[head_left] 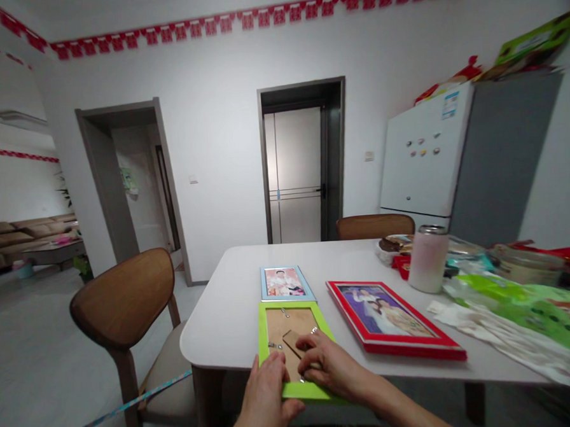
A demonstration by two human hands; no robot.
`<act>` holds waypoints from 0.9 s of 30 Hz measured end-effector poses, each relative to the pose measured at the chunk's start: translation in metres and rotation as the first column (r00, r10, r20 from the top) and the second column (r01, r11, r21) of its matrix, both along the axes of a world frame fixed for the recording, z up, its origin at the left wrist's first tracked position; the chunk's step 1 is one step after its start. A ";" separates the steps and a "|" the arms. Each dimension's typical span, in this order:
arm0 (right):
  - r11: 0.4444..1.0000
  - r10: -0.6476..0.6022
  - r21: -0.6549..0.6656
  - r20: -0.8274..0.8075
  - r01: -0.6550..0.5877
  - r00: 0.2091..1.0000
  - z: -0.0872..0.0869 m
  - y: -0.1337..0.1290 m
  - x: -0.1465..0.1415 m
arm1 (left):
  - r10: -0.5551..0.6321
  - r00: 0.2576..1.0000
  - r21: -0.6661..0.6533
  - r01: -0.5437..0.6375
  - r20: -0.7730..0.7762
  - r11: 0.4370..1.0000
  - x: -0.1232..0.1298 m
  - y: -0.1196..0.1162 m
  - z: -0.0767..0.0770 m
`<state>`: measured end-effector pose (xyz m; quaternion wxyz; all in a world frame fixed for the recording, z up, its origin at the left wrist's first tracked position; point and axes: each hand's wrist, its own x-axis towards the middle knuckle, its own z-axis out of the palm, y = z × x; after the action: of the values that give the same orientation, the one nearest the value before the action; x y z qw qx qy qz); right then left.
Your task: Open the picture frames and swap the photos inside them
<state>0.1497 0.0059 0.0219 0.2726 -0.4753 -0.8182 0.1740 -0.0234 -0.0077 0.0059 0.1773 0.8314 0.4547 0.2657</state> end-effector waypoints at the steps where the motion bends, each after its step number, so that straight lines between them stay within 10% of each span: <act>1: 1.000 -0.024 0.012 0.007 0.024 1.000 0.000 0.001 -0.001 | 0.002 1.000 0.002 -0.002 0.003 1.000 0.000 0.000 0.000; 18: 0.960 -0.271 0.118 0.149 0.255 0.951 -0.015 0.051 -0.052 | 0.005 0.998 -0.002 -0.004 0.063 1.000 0.000 -0.001 -0.004; 27: 0.889 -0.451 0.170 0.182 0.424 0.874 -0.018 0.080 -0.031 | -0.005 1.000 -0.104 0.007 0.017 0.995 -0.002 0.003 -0.008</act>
<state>0.1182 0.0858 0.0038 0.2432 -0.6466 -0.7231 0.0035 -0.0256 -0.0046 -0.0022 0.2251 0.8201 0.4640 0.2479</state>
